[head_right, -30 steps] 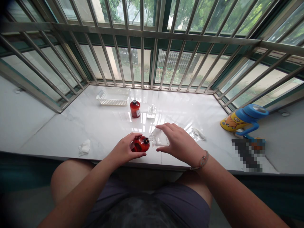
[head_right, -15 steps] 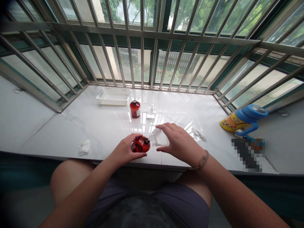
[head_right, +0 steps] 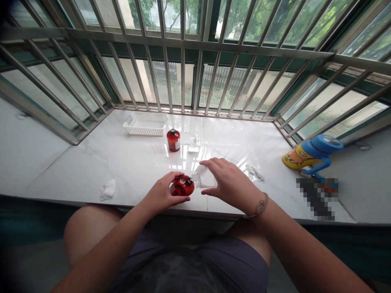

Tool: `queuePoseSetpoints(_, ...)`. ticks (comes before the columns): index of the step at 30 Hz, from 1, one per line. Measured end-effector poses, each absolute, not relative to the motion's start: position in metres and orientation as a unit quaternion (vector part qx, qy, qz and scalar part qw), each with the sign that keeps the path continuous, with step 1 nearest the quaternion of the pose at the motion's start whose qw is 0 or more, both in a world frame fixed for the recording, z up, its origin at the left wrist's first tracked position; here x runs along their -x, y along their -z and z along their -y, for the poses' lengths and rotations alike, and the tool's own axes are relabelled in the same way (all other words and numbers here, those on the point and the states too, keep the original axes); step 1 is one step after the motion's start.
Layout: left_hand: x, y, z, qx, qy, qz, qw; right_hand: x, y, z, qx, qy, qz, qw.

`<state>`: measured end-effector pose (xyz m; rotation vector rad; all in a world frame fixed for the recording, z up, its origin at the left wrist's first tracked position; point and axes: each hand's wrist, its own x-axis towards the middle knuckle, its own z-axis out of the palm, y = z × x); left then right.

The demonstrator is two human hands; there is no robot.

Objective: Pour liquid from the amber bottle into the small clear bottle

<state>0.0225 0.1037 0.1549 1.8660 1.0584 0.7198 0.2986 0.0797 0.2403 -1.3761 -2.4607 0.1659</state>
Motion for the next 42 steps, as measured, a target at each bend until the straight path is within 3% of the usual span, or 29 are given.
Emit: queuePoseSetpoints(42,-0.025,-0.141,-0.102,-0.735,-0.305,-0.427,0.429,-0.297,-0.237,-0.081,0.479,-0.034,0.869,0.121)
